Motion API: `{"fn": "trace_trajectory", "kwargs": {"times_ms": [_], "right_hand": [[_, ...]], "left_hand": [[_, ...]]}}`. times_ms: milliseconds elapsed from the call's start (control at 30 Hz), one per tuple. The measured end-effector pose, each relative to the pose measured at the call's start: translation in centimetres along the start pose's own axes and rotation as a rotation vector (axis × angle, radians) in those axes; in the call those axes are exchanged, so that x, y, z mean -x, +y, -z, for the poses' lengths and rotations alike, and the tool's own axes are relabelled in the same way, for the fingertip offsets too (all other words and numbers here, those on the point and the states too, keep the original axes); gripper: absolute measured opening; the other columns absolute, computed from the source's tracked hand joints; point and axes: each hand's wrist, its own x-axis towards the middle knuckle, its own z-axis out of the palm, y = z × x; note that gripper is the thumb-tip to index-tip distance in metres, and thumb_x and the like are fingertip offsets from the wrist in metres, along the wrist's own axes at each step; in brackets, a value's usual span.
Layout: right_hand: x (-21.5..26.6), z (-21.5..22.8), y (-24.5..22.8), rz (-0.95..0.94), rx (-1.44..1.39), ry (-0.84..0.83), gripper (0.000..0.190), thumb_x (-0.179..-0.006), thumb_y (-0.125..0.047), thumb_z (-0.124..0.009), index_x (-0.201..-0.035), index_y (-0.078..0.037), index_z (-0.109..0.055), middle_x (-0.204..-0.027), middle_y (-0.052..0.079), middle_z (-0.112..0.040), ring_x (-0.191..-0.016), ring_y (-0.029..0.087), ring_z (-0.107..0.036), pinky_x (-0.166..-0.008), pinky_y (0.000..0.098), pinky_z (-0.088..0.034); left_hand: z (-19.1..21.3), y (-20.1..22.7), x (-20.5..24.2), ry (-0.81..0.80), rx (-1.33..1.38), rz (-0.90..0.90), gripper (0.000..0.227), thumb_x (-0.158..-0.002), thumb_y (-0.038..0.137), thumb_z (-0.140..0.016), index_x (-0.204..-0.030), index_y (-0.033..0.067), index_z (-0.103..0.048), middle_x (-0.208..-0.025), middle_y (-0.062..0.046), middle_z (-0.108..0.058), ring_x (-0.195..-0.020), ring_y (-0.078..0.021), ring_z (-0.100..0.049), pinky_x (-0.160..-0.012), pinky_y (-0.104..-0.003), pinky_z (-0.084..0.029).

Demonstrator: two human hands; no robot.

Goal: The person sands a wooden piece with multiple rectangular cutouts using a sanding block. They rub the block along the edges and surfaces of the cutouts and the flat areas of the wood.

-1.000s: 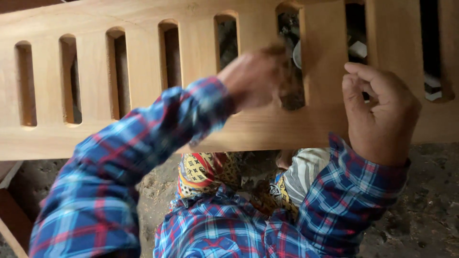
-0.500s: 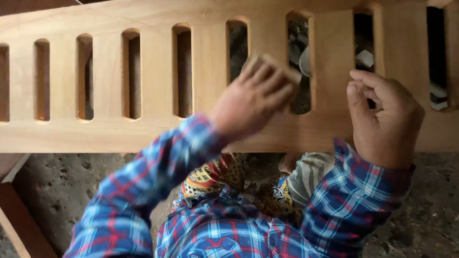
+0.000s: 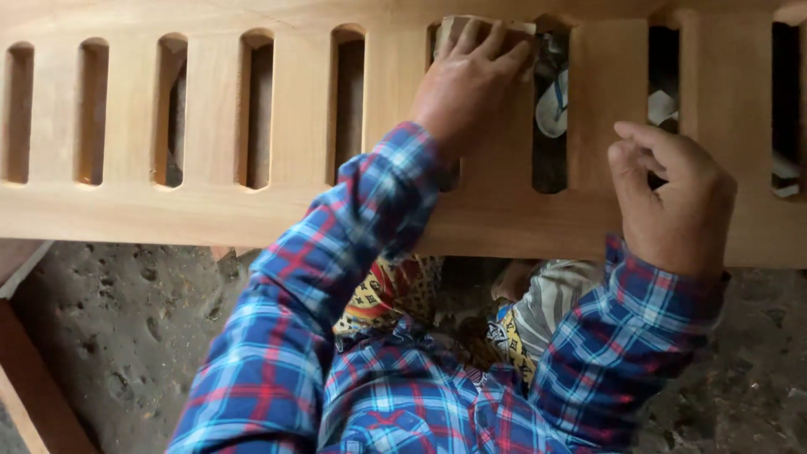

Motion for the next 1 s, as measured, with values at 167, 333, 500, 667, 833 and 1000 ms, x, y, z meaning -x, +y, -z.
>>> {"fn": "trace_trajectory", "kwargs": {"times_ms": [167, 333, 500, 667, 833, 1000], "right_hand": [[0.2, 0.3, 0.3, -0.003, 0.016, 0.024, 0.022, -0.114, 0.002, -0.068, -0.131, 0.015, -0.073, -0.115, 0.030, -0.073, -0.101, 0.039, -0.070, -0.084, 0.0496, -0.059], [0.6, 0.8, 1.0, 0.050, 0.025, 0.058, 0.019, -0.115, 0.008, -0.067, -0.130, 0.017, -0.076, -0.115, 0.032, -0.073, -0.099, 0.040, -0.071, -0.082, 0.0462, -0.058], [1.2, 0.5, 3.4, 0.119, -0.062, 0.139, 0.020, -0.119, 0.016, -0.066, -0.134, 0.026, -0.073, -0.118, 0.036, -0.071, -0.107, 0.041, -0.070, -0.091, 0.0461, -0.057], [1.6, -0.4, 3.6, 0.043, -0.265, 0.150, 0.021, -0.126, 0.011, -0.058, -0.140, 0.026, -0.061, -0.127, 0.037, -0.062, -0.119, 0.044, -0.065, -0.103, 0.0484, -0.056], [1.7, -0.8, 4.4, 0.029, -0.269, 0.133, 0.024, -0.128, 0.004, -0.052, -0.143, 0.023, -0.056, -0.135, 0.039, -0.063, -0.125, 0.046, -0.064, -0.103, 0.0490, -0.053], [1.9, -1.7, 5.4, 0.116, -0.219, 0.141, 0.036, -0.137, -0.014, -0.052, -0.146, 0.021, -0.055, -0.136, 0.039, -0.060, -0.120, 0.047, -0.064, -0.097, 0.0534, -0.055]], "left_hand": [[1.1, 2.3, 2.8, 0.098, -0.004, -0.084, 0.028, -0.096, 0.027, -0.068, -0.121, 0.0151, -0.063, -0.119, -0.013, -0.060, -0.112, -0.0389, -0.057, -0.101, -0.060, -0.043], [6.2, 6.8, 7.2, -0.137, 0.211, -0.115, 0.045, -0.089, 0.007, -0.069, -0.132, 0.0152, -0.059, -0.134, -0.014, -0.062, -0.128, -0.0371, -0.056, -0.121, -0.063, -0.030], [11.1, 6.8, 14.4, -0.261, 0.243, -0.079, 0.049, -0.102, 0.015, -0.050, -0.150, 0.0088, -0.047, -0.158, -0.012, -0.047, -0.151, -0.0376, -0.038, -0.128, -0.055, -0.020], [15.4, 1.1, 21.6, -0.181, 0.045, 0.169, 0.036, -0.104, 0.007, -0.051, -0.138, 0.0074, -0.059, -0.148, -0.015, -0.057, -0.138, -0.0369, -0.053, -0.118, -0.054, -0.036], [14.1, 2.0, 23.2, -0.118, -0.185, 0.293, 0.032, -0.105, 0.025, -0.062, -0.132, 0.0082, -0.066, -0.140, -0.015, -0.065, -0.133, -0.0376, -0.058, -0.109, -0.054, -0.043], [11.2, 8.7, 15.0, 0.147, 0.314, -0.112, 0.047, -0.085, 0.030, -0.090, -0.115, 0.0019, -0.067, -0.113, -0.014, -0.071, -0.104, -0.0327, -0.070, -0.097, -0.047, -0.053]]}}
